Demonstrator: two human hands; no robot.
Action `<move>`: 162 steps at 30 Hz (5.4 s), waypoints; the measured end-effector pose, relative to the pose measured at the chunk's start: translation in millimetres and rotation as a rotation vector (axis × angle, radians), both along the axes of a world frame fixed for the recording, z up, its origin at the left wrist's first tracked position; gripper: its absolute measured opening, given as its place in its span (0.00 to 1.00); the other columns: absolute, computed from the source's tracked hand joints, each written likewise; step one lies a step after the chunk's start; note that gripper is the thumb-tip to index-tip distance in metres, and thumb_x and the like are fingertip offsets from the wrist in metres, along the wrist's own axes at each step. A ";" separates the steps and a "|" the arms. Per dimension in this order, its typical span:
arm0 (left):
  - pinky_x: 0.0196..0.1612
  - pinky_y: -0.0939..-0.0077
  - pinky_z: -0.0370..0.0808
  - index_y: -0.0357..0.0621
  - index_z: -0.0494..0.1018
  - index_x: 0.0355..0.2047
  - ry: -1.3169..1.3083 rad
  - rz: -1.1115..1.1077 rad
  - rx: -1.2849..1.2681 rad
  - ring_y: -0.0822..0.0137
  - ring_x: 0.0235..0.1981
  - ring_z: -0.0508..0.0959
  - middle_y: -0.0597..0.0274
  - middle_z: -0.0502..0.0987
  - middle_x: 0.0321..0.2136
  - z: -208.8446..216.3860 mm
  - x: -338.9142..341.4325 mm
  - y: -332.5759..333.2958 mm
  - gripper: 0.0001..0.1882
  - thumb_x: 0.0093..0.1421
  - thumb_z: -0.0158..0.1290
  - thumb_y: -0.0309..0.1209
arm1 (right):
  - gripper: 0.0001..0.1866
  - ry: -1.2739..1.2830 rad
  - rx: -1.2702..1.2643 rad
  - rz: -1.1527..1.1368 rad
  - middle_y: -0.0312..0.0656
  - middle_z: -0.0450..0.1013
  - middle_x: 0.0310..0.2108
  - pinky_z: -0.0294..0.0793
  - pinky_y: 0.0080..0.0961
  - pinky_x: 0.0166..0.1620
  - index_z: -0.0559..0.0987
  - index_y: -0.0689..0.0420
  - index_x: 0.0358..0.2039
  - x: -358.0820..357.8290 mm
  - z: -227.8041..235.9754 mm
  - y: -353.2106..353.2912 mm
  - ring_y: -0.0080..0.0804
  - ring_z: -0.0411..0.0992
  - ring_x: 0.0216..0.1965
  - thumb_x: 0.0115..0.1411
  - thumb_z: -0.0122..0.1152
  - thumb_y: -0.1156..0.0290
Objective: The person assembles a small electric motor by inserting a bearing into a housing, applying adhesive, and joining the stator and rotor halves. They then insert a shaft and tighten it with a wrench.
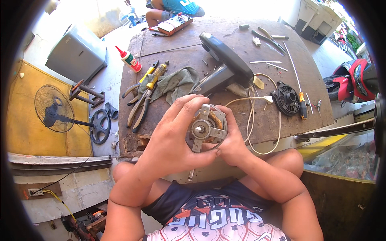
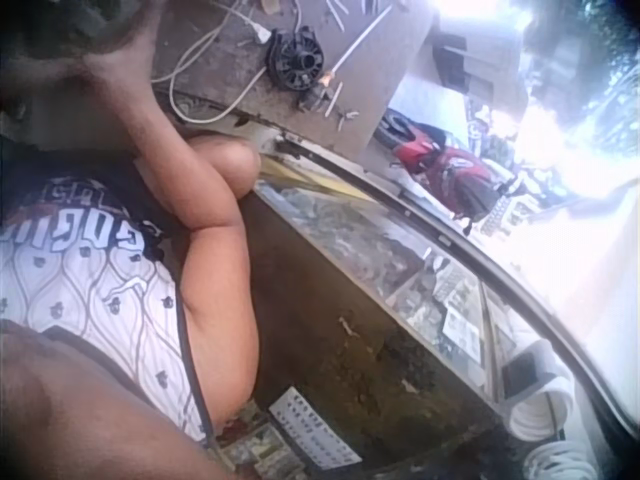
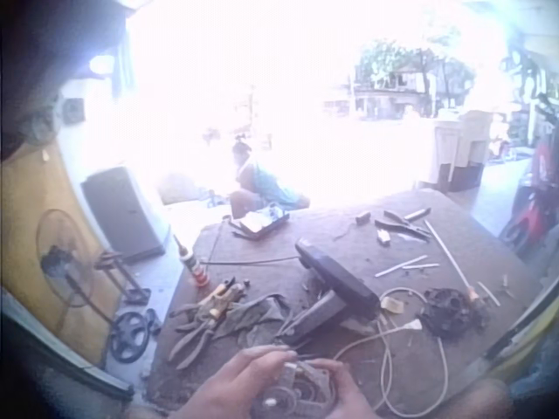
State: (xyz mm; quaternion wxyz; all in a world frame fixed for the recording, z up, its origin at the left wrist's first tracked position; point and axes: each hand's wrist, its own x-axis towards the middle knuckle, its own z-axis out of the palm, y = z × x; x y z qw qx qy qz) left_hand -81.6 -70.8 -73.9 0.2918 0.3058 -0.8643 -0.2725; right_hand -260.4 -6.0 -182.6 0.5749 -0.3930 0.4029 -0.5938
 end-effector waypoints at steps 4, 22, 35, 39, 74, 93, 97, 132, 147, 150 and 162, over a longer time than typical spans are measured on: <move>0.61 0.59 0.79 0.40 0.73 0.66 0.010 0.025 -0.001 0.52 0.57 0.82 0.49 0.79 0.58 -4.3 -2.4 -2.1 0.51 0.39 0.78 0.39 | 0.57 -0.126 0.016 0.034 0.41 0.73 0.62 0.77 0.34 0.69 0.65 0.52 0.71 -2.3 -2.8 -1.5 0.32 0.73 0.65 0.42 0.87 0.82; 0.63 0.59 0.78 0.40 0.73 0.67 -0.018 0.039 0.040 0.50 0.56 0.83 0.49 0.80 0.56 -29.2 -5.9 -9.4 0.52 0.40 0.77 0.40 | 0.56 -0.069 0.028 0.047 0.39 0.72 0.65 0.72 0.35 0.73 0.64 0.50 0.74 -4.0 -1.3 -1.2 0.32 0.71 0.68 0.44 0.79 0.86; 0.58 0.57 0.81 0.40 0.69 0.68 -0.061 0.054 0.139 0.50 0.52 0.85 0.47 0.81 0.52 -46.9 -4.9 -8.4 0.50 0.42 0.75 0.36 | 0.40 -0.376 0.128 0.164 0.45 0.67 0.64 0.72 0.34 0.68 0.63 0.51 0.75 -7.6 10.6 2.7 0.36 0.69 0.67 0.69 0.75 0.63; 0.59 0.52 0.81 0.39 0.68 0.68 -0.090 0.049 0.100 0.43 0.55 0.84 0.43 0.80 0.55 -52.7 -3.7 -6.0 0.52 0.42 0.76 0.37 | 0.37 -0.099 0.025 0.007 0.48 0.67 0.65 0.68 0.40 0.72 0.69 0.51 0.72 5.7 1.8 -1.6 0.38 0.67 0.68 0.68 0.77 0.56; 0.42 0.80 0.76 0.39 0.79 0.50 -0.070 0.001 0.494 0.80 0.38 0.78 0.68 0.80 0.41 2.7 -16.9 -37.0 0.10 0.74 0.63 0.31 | 0.36 -0.760 0.505 0.337 0.47 0.82 0.56 0.85 0.53 0.48 0.77 0.49 0.67 -33.1 21.5 -12.1 0.52 0.83 0.50 0.74 0.46 0.34; 0.32 0.56 0.75 0.45 0.72 0.30 -0.659 -0.111 -0.647 0.52 0.29 0.79 0.57 0.75 0.26 84.3 -15.8 -10.4 0.16 0.69 0.65 0.37 | 0.25 -0.201 0.078 -0.043 0.38 0.78 0.52 0.79 0.26 0.55 0.74 0.53 0.68 -9.1 27.7 -8.8 0.22 0.75 0.51 0.73 0.67 0.71; 0.31 0.59 0.80 0.48 0.74 0.28 -0.677 -0.099 -0.714 0.58 0.29 0.84 0.64 0.79 0.24 84.5 -13.0 -10.7 0.16 0.70 0.64 0.40 | 0.25 -0.210 0.084 -0.036 0.38 0.78 0.52 0.80 0.26 0.54 0.74 0.53 0.68 -11.3 28.1 -8.9 0.22 0.75 0.51 0.72 0.67 0.71; 0.32 0.53 0.75 0.43 0.74 0.29 -0.651 0.009 -0.600 0.50 0.29 0.80 0.54 0.76 0.25 66.9 -15.7 -9.8 0.16 0.70 0.64 0.38 | 0.31 0.010 0.046 -0.128 0.55 0.73 0.56 0.74 0.39 0.64 0.76 0.48 0.68 -11.8 11.3 -13.0 0.43 0.73 0.60 0.67 0.75 0.57; 0.41 0.52 0.78 0.39 0.77 0.40 -0.376 0.078 -0.328 0.43 0.34 0.80 0.50 0.80 0.33 54.0 -1.1 -5.9 0.11 0.69 0.65 0.33 | 0.35 0.352 -0.049 -0.346 0.54 0.64 0.58 0.72 0.39 0.69 0.77 0.43 0.68 -20.1 11.1 -14.4 0.45 0.70 0.61 0.63 0.80 0.58; 0.38 0.49 0.77 0.41 0.75 0.36 -0.536 0.110 -0.253 0.42 0.32 0.81 0.50 0.78 0.29 49.6 3.0 -5.7 0.14 0.75 0.60 0.38 | 0.36 0.373 -0.087 -0.353 0.52 0.64 0.58 0.72 0.38 0.68 0.77 0.44 0.68 -17.4 7.9 -13.1 0.43 0.69 0.61 0.61 0.82 0.59; 0.28 0.56 0.75 0.45 0.73 0.30 -0.434 0.081 -0.439 0.52 0.26 0.81 0.58 0.75 0.23 19.5 0.5 7.0 0.16 0.75 0.59 0.37 | 0.35 0.198 -0.084 -0.234 0.47 0.69 0.59 0.70 0.38 0.69 0.77 0.51 0.68 -23.3 -4.2 -8.8 0.39 0.71 0.63 0.62 0.82 0.62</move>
